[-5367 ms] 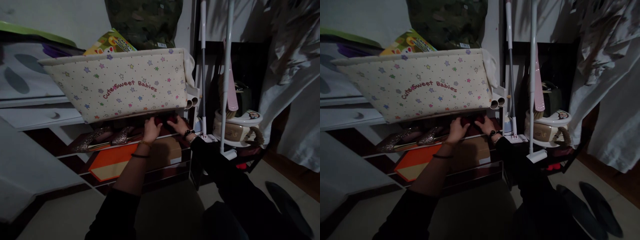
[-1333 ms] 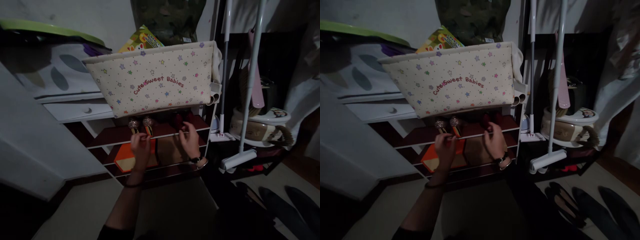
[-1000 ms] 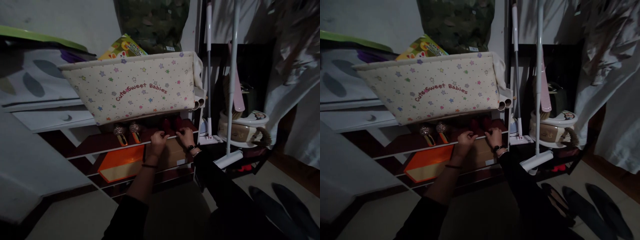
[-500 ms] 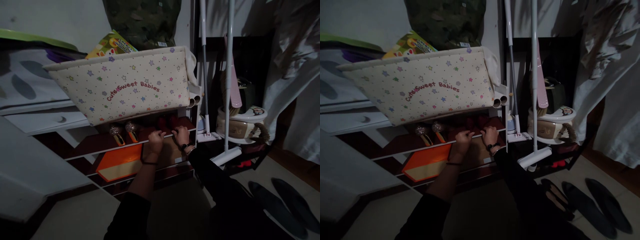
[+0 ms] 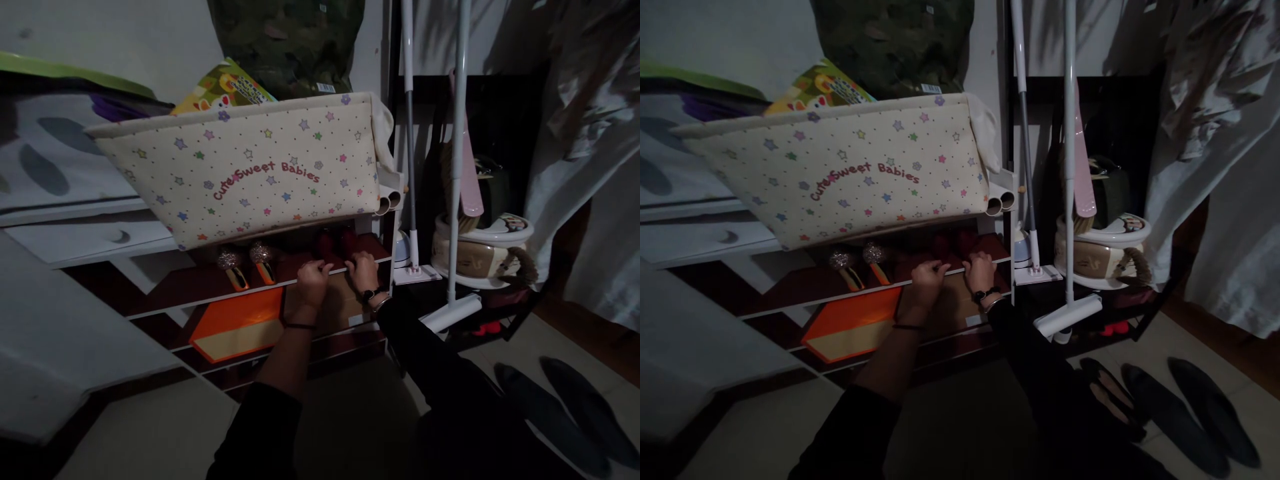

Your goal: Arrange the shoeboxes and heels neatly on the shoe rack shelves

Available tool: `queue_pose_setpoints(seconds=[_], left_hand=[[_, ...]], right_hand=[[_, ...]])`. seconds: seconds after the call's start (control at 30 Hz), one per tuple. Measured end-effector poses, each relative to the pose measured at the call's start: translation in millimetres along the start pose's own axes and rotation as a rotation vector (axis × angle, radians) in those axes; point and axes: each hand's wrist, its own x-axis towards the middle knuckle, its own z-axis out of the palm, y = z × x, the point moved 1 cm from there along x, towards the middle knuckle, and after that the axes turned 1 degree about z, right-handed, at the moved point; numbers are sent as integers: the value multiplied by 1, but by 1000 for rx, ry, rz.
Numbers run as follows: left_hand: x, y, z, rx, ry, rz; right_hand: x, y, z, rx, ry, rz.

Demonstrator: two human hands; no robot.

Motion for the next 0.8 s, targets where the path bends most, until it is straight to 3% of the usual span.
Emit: queue_pose_setpoints(seconds=[0.37, 0.57, 0.67, 0.8], left_hand=[[3, 11, -7, 0, -32, -72], [-15, 19, -38, -90, 10, -60], [-47, 18, -66, -194, 74, -93], [-95, 23, -102, -535, 85, -362]], right_hand=[[-1, 2, 1, 77, 30, -12], [-18, 10, -13, 218, 79, -54], [-45, 18, -18, 568, 121, 13], [-83, 13, -19, 1231, -27, 231]])
